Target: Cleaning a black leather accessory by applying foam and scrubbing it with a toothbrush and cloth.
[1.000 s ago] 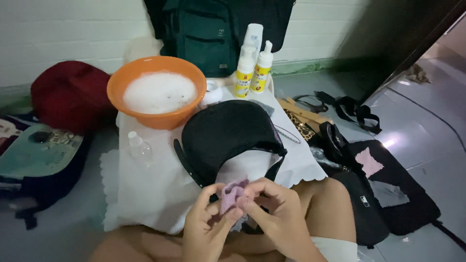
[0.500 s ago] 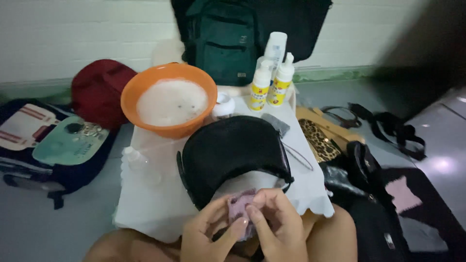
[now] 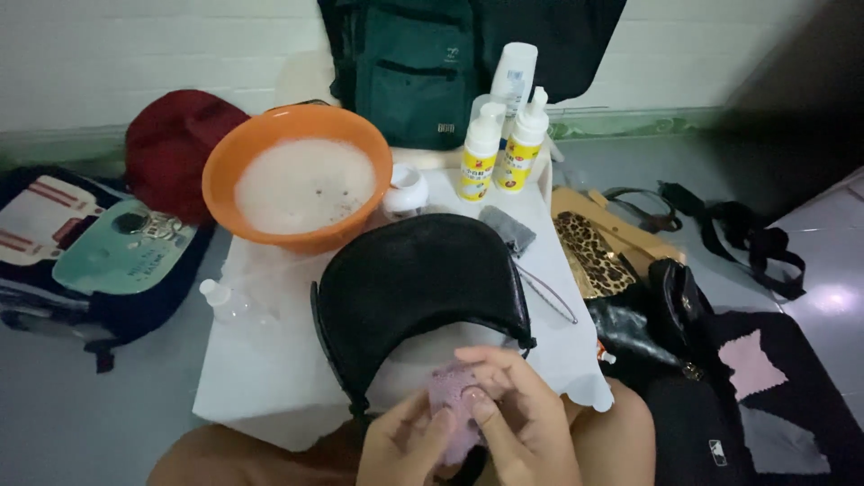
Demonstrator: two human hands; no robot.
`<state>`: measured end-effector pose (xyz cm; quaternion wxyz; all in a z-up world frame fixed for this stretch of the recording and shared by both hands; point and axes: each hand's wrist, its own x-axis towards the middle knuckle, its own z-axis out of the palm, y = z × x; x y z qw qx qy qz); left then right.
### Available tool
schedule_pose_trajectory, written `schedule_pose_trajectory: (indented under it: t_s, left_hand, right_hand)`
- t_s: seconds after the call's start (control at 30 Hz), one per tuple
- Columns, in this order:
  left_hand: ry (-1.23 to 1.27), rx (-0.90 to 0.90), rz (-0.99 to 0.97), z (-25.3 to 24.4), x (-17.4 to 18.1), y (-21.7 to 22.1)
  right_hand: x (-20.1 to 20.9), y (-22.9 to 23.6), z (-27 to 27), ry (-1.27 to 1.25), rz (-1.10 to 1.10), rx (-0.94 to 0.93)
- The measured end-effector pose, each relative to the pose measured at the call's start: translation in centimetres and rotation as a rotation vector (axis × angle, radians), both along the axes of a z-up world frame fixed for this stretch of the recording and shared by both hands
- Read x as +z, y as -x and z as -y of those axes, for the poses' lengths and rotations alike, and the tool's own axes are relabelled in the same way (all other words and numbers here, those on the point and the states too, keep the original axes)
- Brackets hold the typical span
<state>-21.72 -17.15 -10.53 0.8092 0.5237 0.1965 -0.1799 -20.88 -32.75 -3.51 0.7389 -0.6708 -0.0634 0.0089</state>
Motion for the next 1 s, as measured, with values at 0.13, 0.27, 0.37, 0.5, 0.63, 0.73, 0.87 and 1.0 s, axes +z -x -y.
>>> schedule_pose_trajectory:
  t_s: [0.13, 0.27, 0.37, 0.5, 0.63, 0.73, 0.87, 1.0]
  left_hand:
    - [0.071, 0.064, -0.084, -0.4, 0.7, 0.1]
    - [0.133, 0.198, 0.142, -1.3, -0.9, 0.4]
    - [0.137, 0.106, 0.206, -2.4, 0.3, -0.1]
    - [-0.135, 0.179, 0.312, -3.2, 1.7, -0.6]
    - [-0.081, 0.089, 0.305, -3.2, 1.5, -0.7]
    - [-0.177, 0.024, 0.430, -3.9, 1.4, -0.5]
    - [-0.353, -0.249, 0.241, -8.4, -0.2, -2.1]
    - [0.161, -0.233, 0.439, -16.8, -12.3, -1.3]
  right_hand:
    - [-0.6, 0.4, -0.7, 0.053, -0.079, -0.132]
    - [-0.1, 0.7, -2.6, 0.217, -0.094, -0.354]
    - [-0.1, 0.3, -3.0, 0.210, -0.031, -0.315]
    - [0.4, -0.5, -3.2, 0.317, -0.061, -0.302]
    - [-1.6, -1.0, -1.9, 0.081, -0.051, -0.024]
    - [-2.1, -1.3, -0.9, 0.116, 0.016, -0.109]
    - [2.9, -3.4, 0.3, 0.679, 0.049, -0.696]
    - [2.7, -7.7, 1.5, 0.964, 0.411, -0.736]
